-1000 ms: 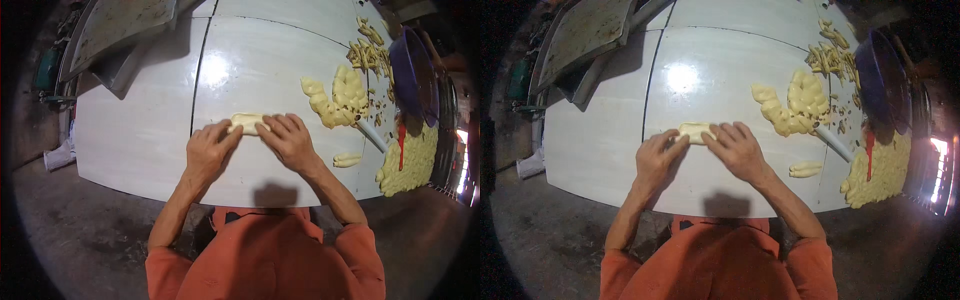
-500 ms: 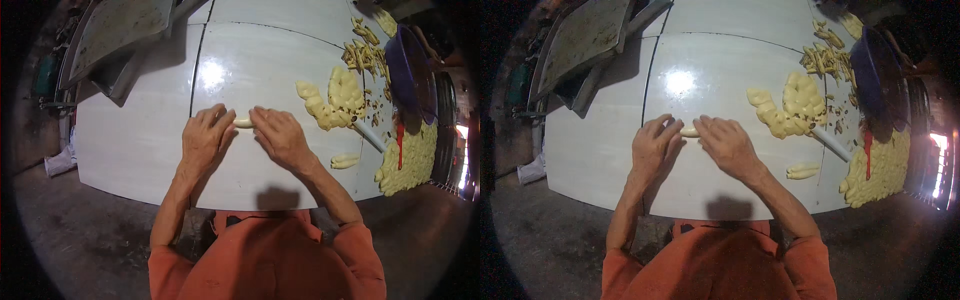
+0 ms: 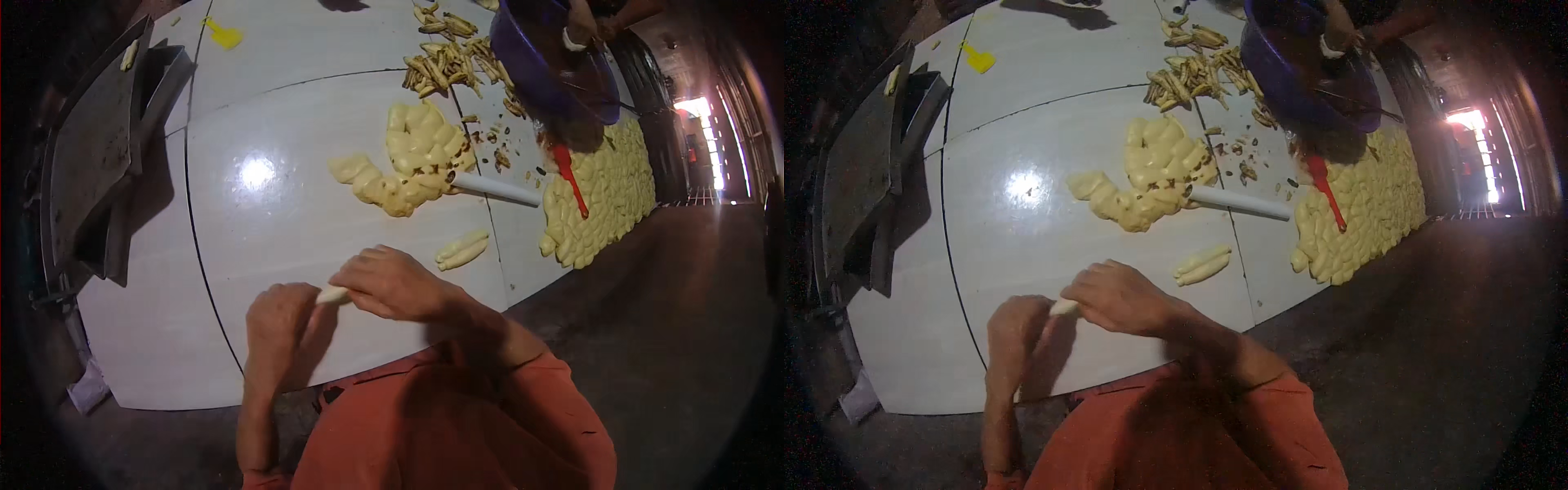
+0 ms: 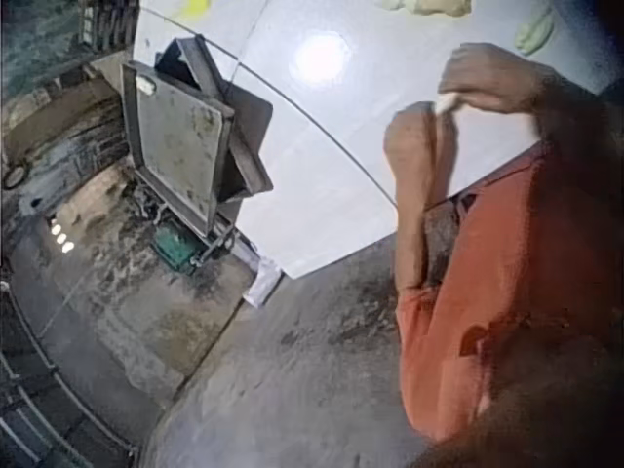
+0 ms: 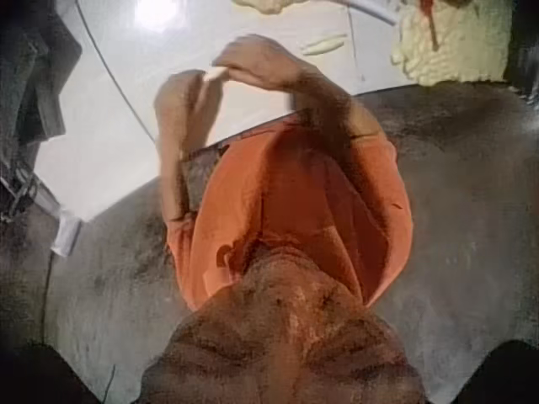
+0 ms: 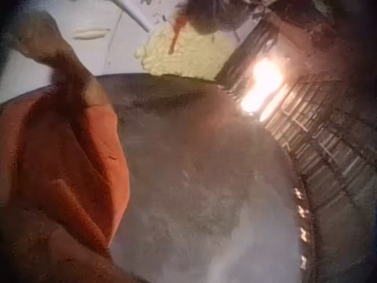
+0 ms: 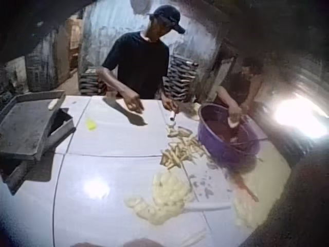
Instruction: The person places dough rolls onto a baking tray by hand, flattens dough portions using a rolling pin, spreads chocolate filling onto the dough with a spatula, adds banana slices, and rolls up the filled dough.
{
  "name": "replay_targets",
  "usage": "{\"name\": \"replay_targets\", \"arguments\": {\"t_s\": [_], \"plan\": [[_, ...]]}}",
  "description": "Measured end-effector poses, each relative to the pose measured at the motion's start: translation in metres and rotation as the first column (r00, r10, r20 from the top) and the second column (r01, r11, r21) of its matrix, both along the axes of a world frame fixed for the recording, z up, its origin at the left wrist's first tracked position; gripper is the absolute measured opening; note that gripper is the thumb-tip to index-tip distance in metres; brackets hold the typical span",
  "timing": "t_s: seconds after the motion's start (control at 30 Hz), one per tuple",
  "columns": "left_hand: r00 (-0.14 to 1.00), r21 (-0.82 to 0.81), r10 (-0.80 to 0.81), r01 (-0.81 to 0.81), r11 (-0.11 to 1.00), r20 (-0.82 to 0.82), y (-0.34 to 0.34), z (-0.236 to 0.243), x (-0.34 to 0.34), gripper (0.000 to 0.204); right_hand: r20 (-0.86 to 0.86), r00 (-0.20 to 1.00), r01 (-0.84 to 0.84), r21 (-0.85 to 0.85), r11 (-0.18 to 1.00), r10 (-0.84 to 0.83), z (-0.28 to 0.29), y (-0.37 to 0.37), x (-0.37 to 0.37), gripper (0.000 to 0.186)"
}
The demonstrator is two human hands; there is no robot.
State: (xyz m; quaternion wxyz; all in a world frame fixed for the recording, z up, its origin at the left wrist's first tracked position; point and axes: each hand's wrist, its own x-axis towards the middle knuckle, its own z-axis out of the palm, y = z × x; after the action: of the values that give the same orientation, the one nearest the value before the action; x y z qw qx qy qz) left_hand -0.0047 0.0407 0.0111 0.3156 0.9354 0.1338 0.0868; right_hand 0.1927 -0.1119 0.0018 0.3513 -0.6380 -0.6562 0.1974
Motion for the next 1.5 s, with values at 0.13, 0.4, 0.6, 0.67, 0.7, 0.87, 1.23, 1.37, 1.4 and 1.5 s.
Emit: {"name": "replay_targets", "arguments": {"t_s": [0.13, 0.4, 0.6, 0.67, 0.7, 0.87, 1.23, 1.37, 1.4, 1.5], "plan": [[0.993, -0.106, -0.089, 0.098, 0.990, 0.083, -0.079, -0.001, 0.035, 0.017, 0.177, 0.979, 0.130, -0.185, 0.974, -0.097, 0.027, -0.093, 0.020, 0.033], [0.966, 0.059, -0.128, 0.118, 0.991, 0.226, -0.162, -0.038, 0.082, 0.027, 0.386, 0.901, 0.303, -0.229, 0.925, -0.199, -0.009, -0.189, 0.042, 0.044], [0.988, -0.115, -0.054, 0.070, 0.991, 0.142, -0.101, 0.004, 0.098, 0.026, 0.234, 0.906, 0.389, -0.128, 0.912, -0.353, 0.013, -0.175, 0.064, 0.035], [0.951, 0.001, 0.146, -0.152, 0.988, 0.272, -0.071, -0.003, 0.118, 0.024, 0.210, 0.872, 0.457, -0.030, 0.889, -0.441, 0.005, -0.152, 0.082, 0.031], [0.939, -0.034, 0.263, -0.262, 0.964, 0.221, -0.054, 0.009, 0.133, 0.030, 0.204, 0.870, 0.450, 0.043, 0.892, -0.448, 0.005, -0.129, 0.091, 0.026], [0.973, 0.119, 0.199, -0.212, 0.970, 0.112, 0.028, -0.025, 0.169, 0.074, 0.149, 0.890, 0.421, 0.099, 0.902, -0.431, 0.005, -0.009, 0.115, 0.026], [0.795, -0.284, 0.606, -0.590, 0.756, -0.038, -0.028, -0.034, 0.149, 0.093, -0.284, 0.942, 0.045, -0.418, 0.907, -0.177, 0.021, 0.078, 0.138, 0.030], [0.838, -0.510, 0.516, -0.526, 0.681, -0.175, -0.017, -0.017, 0.172, 0.051, -0.550, 0.809, -0.023, -0.383, 0.924, -0.208, 0.024, 0.080, 0.152, 0.043], [0.847, -0.520, 0.442, -0.531, 0.669, -0.296, -0.010, -0.017, 0.175, 0.042, -0.545, 0.814, -0.032, -0.388, 0.921, -0.201, 0.029, 0.080, 0.153, 0.043], [0.850, -0.629, 0.490, -0.490, 0.604, -0.191, -0.013, -0.024, 0.173, 0.033, -0.333, 0.940, -0.073, -0.415, 0.907, -0.077, 0.035, 0.080, 0.167, 0.043]]}}
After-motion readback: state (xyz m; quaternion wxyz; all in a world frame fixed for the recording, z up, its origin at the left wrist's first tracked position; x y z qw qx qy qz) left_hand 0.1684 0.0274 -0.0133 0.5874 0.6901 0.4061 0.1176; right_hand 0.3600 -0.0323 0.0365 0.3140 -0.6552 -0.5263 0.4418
